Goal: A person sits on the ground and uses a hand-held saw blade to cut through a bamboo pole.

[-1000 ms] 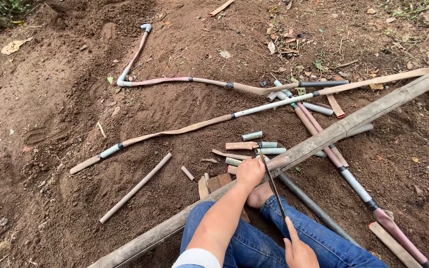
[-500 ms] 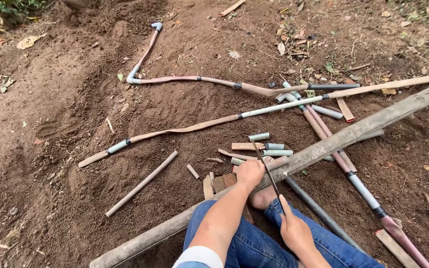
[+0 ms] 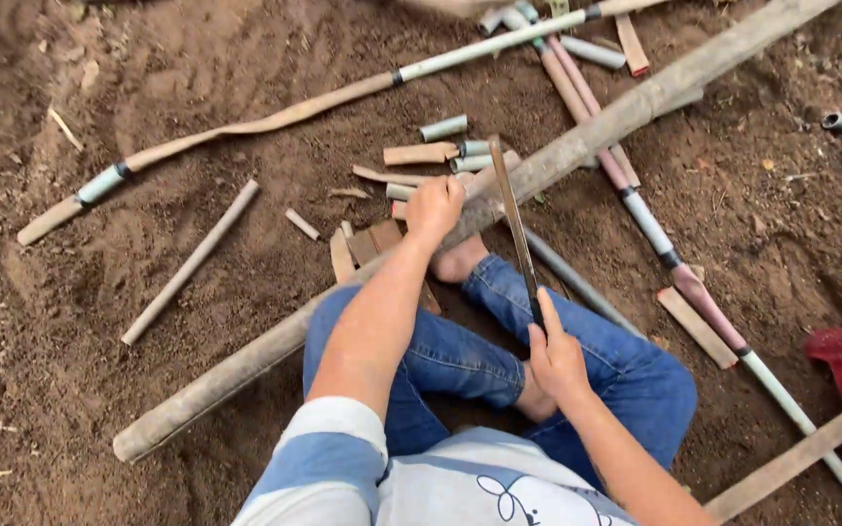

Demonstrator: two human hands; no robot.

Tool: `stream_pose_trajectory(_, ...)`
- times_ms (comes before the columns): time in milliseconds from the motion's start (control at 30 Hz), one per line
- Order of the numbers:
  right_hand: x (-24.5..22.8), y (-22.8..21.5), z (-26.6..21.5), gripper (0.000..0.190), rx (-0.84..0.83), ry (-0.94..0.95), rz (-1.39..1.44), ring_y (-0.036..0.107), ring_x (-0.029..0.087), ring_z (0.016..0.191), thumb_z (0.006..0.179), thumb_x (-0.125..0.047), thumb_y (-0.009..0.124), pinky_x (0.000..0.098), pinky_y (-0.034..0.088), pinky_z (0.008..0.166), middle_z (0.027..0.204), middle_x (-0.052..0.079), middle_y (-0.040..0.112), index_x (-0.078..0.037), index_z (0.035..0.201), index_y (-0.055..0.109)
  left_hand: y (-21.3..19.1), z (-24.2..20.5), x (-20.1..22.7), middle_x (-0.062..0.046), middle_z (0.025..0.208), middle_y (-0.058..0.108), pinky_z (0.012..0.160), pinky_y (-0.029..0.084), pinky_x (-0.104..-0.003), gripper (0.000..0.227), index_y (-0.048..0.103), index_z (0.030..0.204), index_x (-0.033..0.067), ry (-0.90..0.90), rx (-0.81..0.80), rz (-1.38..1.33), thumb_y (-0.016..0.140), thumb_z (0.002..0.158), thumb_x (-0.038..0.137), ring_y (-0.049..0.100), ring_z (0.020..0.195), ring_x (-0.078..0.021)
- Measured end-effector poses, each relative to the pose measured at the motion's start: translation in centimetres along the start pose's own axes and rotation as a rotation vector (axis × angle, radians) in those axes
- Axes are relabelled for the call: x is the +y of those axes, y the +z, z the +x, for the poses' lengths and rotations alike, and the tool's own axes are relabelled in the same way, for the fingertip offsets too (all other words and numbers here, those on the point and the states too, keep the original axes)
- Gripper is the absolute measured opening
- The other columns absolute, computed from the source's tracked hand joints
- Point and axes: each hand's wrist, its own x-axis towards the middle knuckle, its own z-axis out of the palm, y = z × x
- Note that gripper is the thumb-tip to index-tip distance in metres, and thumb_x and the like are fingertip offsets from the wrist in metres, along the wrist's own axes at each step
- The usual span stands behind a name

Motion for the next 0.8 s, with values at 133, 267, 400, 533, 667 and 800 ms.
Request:
stream_pose_trajectory(133, -2.6, -1.0, 0.8, 0.060, -0.036, -0.014, 0.025, 0.039, 0.015, 0.035, 0.114, -0.027, 0.036, 0.0315, 0.032, 0.040, 0.049, 0.009, 0.061, -0.021, 0.172, 0.027, -3.9, -2.2, 2.5, -0.029, 0.101, 0.076, 0.091, 0.058, -0.067, 0.052, 0.075, 0.100, 0.0006, 0.072, -0.064, -0.092, 0.041, 0.102, 0.040, 0.072, 0.103, -0.0532)
stream_pose_trajectory(267, -2.4, 0.1, 2.3, 0.060, -0.059, -0.021, -0.026, 0.043, 0.016, 0.037, 0.114, -0.025, 0.036, 0.0314, 0.034, 0.041, 0.053, 0.011, 0.063, -0.020, 0.173, 0.026, -4.1, -2.2, 2.6, -0.027, 0.102, 0.077, 0.092, 0.058, -0.064, 0.057, 0.076, 0.103, 0.0031, 0.112, -0.118, 0.000, 0.038, 0.102, 0.046, 0.074, 0.104, -0.0493)
stream_pose_trajectory(400, -4.5, -0.1, 3.1, 0.059, -0.092, -0.010, -0.081, 0.045, 0.020, 0.040, 0.115, -0.023, 0.036, 0.0341, 0.034, 0.043, 0.056, 0.012, 0.062, -0.018, 0.173, 0.026, -3.7, -2.2, 2.3, -0.026, 0.101, 0.077, 0.091, 0.060, -0.061, 0.054, 0.076, 0.104, 0.0042, 0.146, -0.107, 0.084, 0.039, 0.103, 0.043, 0.076, 0.102, -0.0471)
stream_pose_trajectory(533, -4.6, -0.3, 4.1, 0.060, -0.142, -0.008, -0.117, 0.046, 0.022, 0.040, 0.115, -0.021, 0.037, 0.0358, 0.034, 0.044, 0.059, 0.014, 0.063, -0.019, 0.174, 0.023, -2.4, -1.7, 1.6, -0.024, 0.096, 0.077, 0.089, 0.061, -0.059, 0.054, 0.077, 0.097, 0.0061, 0.143, -0.074, 0.092, 0.040, 0.101, 0.046, 0.077, 0.097, -0.0456)
stream_pose_trajectory(667, -4.9, -0.3, 5.2, 0.059, -0.155, -0.031, -0.182, 0.050, 0.024, 0.042, 0.116, -0.020, 0.036, 0.0376, 0.037, 0.044, 0.063, 0.016, 0.065, -0.018, 0.174, 0.024, -1.4, -1.2, 1.1, -0.021, 0.089, 0.076, 0.084, 0.063, -0.055, 0.054, 0.076, 0.094, 0.0068, 0.185, -0.007, 0.124, 0.039, 0.102, 0.045, 0.078, 0.090, -0.0445)
stream_pose_trajectory(800, -5.3, -0.2, 5.9, 0.061, -0.164, -0.027, -0.262, 0.058, 0.026, 0.046, 0.114, -0.018, 0.036, 0.0383, 0.041, 0.045, 0.071, 0.018, 0.070, -0.019, 0.174, 0.023, -1.2, -2.0, 1.2, -0.018, 0.082, 0.073, 0.077, 0.065, -0.050, 0.049, 0.076, 0.088, 0.0081, 0.238, 0.091, 0.172, 0.043, 0.102, 0.041, 0.079, 0.083, -0.0402)
